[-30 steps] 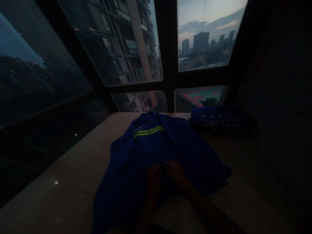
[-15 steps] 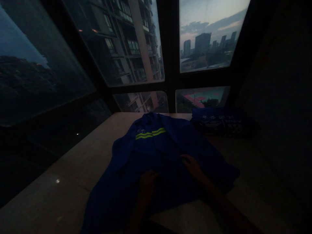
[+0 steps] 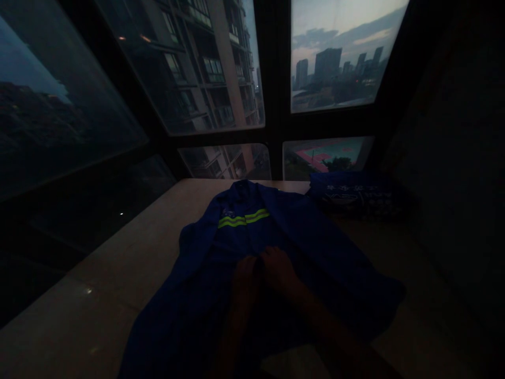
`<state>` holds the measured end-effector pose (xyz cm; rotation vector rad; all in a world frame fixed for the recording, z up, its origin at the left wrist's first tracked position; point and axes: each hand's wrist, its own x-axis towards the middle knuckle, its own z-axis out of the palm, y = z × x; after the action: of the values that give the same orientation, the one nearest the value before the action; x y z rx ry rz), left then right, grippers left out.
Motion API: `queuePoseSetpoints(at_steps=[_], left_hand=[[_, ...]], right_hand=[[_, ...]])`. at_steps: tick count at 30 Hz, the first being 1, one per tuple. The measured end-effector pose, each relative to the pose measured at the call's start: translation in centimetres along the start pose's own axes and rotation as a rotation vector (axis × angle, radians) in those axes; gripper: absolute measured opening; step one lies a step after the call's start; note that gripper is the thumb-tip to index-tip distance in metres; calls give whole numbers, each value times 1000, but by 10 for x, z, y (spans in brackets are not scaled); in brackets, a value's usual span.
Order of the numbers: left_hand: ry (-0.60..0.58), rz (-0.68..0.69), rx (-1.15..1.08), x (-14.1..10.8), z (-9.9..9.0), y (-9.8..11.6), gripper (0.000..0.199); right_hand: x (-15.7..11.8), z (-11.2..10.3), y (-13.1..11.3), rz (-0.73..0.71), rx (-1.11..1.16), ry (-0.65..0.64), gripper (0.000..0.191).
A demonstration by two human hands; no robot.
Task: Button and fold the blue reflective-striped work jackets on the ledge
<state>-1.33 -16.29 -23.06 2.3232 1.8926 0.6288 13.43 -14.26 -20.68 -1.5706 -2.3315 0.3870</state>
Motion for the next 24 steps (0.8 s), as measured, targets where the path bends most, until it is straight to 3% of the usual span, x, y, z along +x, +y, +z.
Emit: queuePoseSetpoints(at_steps=[4,7,16,20,24], left_hand=[[29,-92,13,1,22,1,22],[51,-110,33,-2,26,0,25],[-90,-104,84,10,20,0,25],[-79,-69,25,13,25,-8,26],[-81,-26,-21,16,28,-16,26]], right_hand=[[5,42,24,32,205,43,26],[3,55,35,24,325,112,25],[1,51,34,73,646,128,21],[-3,54,32,71,531,154,23],[-3,51,27,114,349,79,25]])
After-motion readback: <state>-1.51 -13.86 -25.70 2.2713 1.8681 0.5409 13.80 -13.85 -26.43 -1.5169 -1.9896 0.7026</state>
